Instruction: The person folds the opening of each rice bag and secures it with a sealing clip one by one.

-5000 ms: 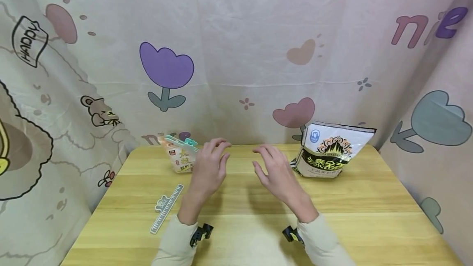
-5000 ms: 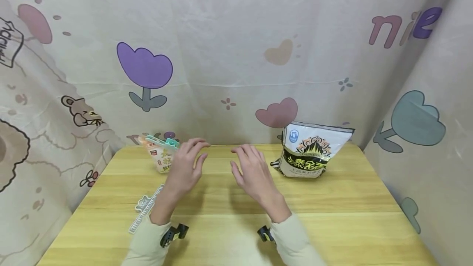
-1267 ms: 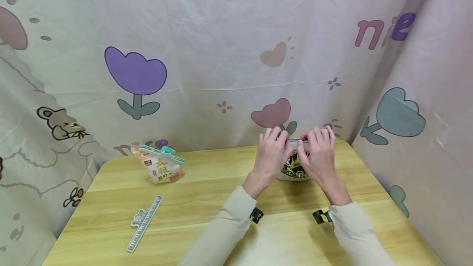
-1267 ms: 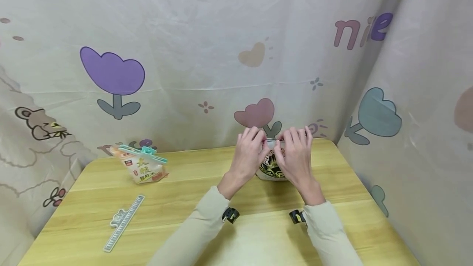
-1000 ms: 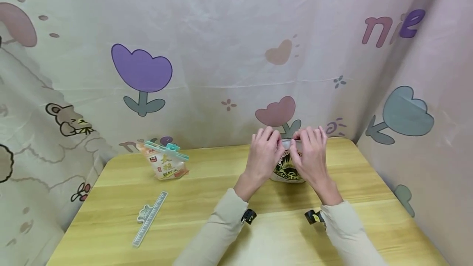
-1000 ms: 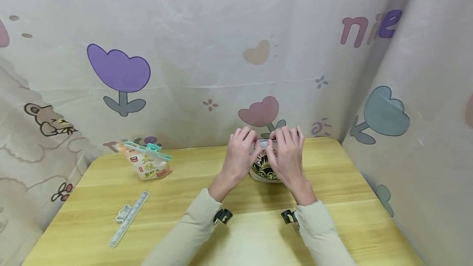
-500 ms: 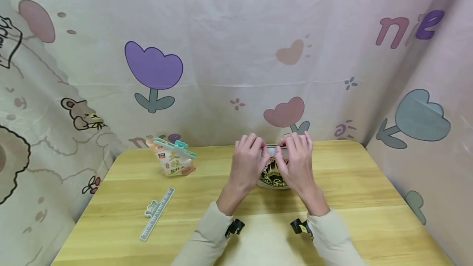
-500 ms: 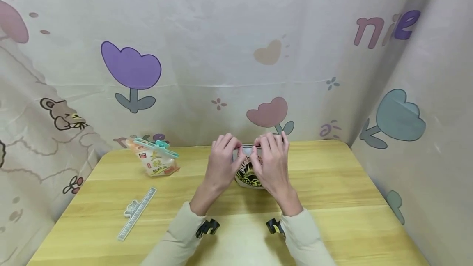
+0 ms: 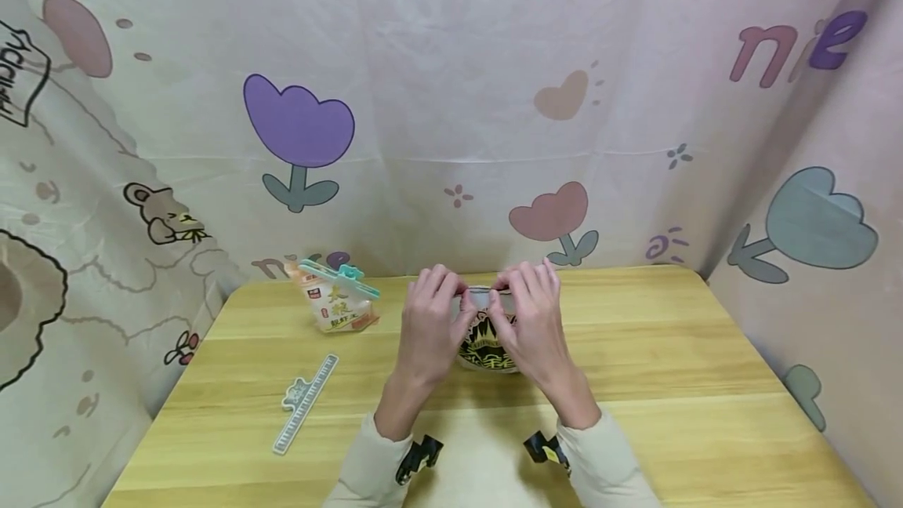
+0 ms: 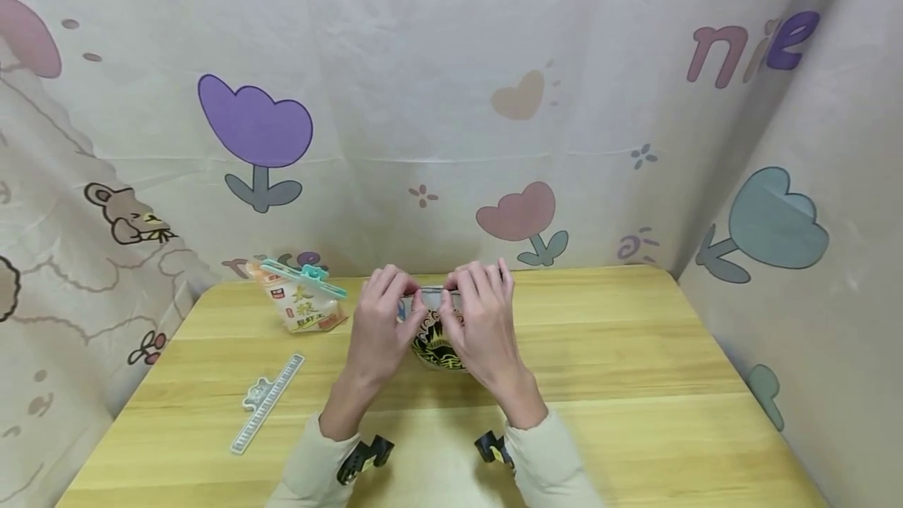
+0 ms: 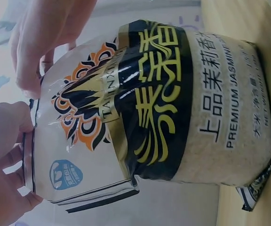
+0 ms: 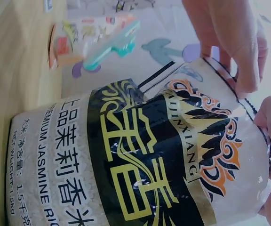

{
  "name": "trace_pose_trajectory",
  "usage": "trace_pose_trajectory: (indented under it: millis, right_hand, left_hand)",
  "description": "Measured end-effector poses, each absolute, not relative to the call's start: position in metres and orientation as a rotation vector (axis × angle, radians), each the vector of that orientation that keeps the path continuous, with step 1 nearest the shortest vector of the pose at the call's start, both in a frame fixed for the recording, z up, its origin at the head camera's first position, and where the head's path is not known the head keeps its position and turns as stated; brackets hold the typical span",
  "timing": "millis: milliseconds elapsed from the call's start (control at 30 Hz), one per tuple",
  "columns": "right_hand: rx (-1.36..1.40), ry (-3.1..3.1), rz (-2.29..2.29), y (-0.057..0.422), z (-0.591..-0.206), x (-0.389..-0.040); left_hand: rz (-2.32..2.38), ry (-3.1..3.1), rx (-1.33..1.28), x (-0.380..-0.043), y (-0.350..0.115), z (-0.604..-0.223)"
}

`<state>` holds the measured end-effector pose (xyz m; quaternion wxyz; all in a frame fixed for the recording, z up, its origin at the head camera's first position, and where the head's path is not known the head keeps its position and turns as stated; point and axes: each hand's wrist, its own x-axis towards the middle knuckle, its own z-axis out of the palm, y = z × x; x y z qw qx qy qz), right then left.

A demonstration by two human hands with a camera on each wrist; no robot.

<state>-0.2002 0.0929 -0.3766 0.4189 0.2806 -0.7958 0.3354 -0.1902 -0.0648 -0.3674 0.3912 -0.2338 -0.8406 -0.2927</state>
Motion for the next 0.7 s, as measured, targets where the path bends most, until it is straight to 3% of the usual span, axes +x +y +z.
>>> trace_pose_trajectory:
  millis: [700]
  right_hand:
    - [0.801, -2.02, 0.937, 0.075, -0.374, -0.206]
  left_hand:
    - [-0.744, -2.177, -0.516, -0.184, -0.082, -0.358]
